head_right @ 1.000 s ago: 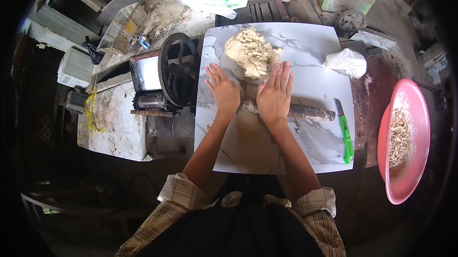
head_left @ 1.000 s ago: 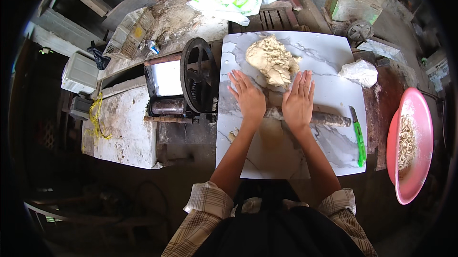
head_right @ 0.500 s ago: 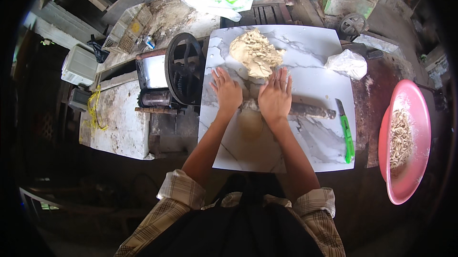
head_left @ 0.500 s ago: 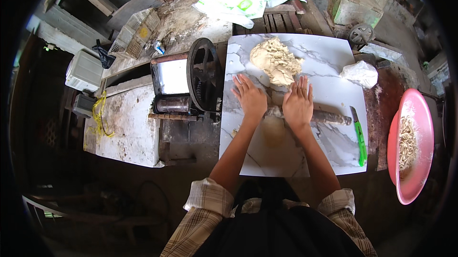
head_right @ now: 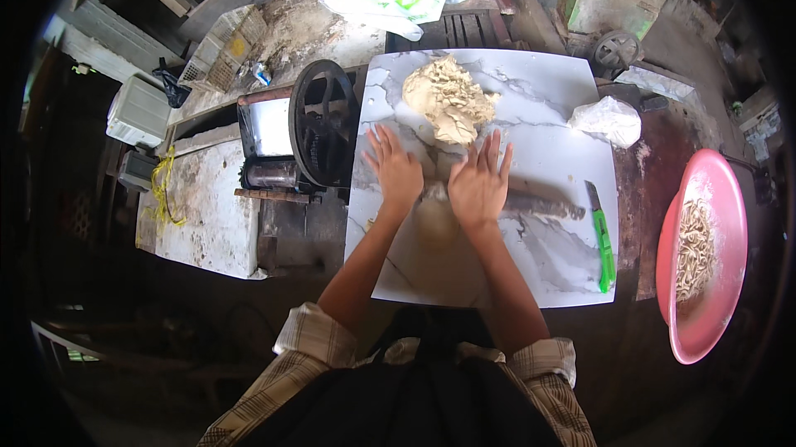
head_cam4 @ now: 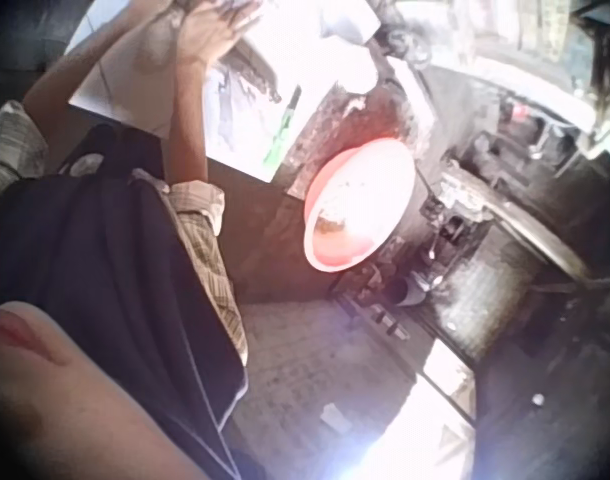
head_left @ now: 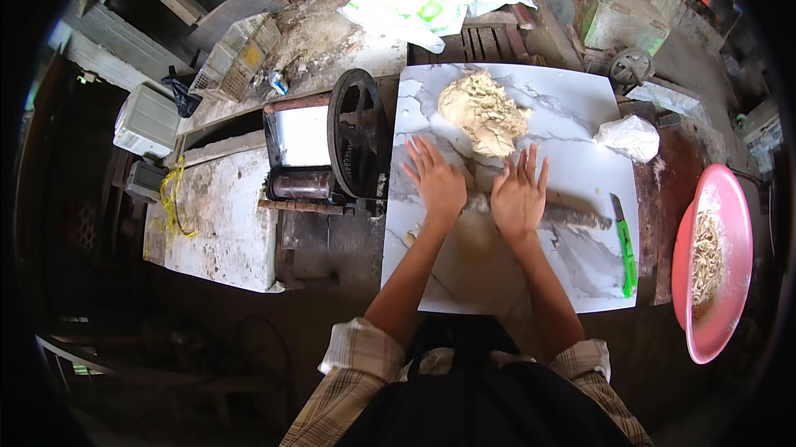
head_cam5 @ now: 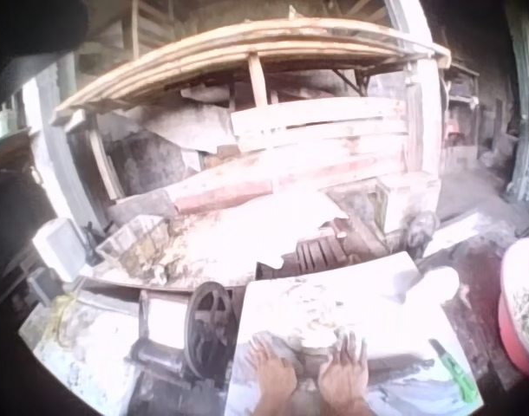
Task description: The person uses a hand-cranked machine to cut dough into noodles, then rolls and cuts more dough on a board.
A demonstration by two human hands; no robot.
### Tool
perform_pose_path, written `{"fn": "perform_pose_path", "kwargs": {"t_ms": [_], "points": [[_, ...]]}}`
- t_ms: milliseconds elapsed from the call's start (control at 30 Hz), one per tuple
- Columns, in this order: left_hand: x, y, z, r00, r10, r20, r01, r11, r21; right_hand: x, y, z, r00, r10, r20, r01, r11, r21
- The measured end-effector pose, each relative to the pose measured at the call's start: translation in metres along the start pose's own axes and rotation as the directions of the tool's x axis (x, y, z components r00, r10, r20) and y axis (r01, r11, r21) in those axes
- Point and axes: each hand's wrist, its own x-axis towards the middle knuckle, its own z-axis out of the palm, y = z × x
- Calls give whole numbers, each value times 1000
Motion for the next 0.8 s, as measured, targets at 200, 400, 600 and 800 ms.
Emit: {"fn": "perform_pose_path", "kwargs": {"t_ms": [200,400,600,800], "points": [[-32,-13,-5,995,94,-14,-94,995,20,-36,-8,-3,999,-30,-40,30,1000,5],[-68,-18,-35,960,274,54,-279,936,214,-73,-3,-16,990,-131,-53,137,981,134],[-12,-8,-10,957,288,-21,-269,916,299,-25,-1,-1,998,-65,-6,65,996,53],[-95,-20,-44,943,329,51,-333,926,178,-94,-13,-28,990,-141,14,139,988,63]]}}
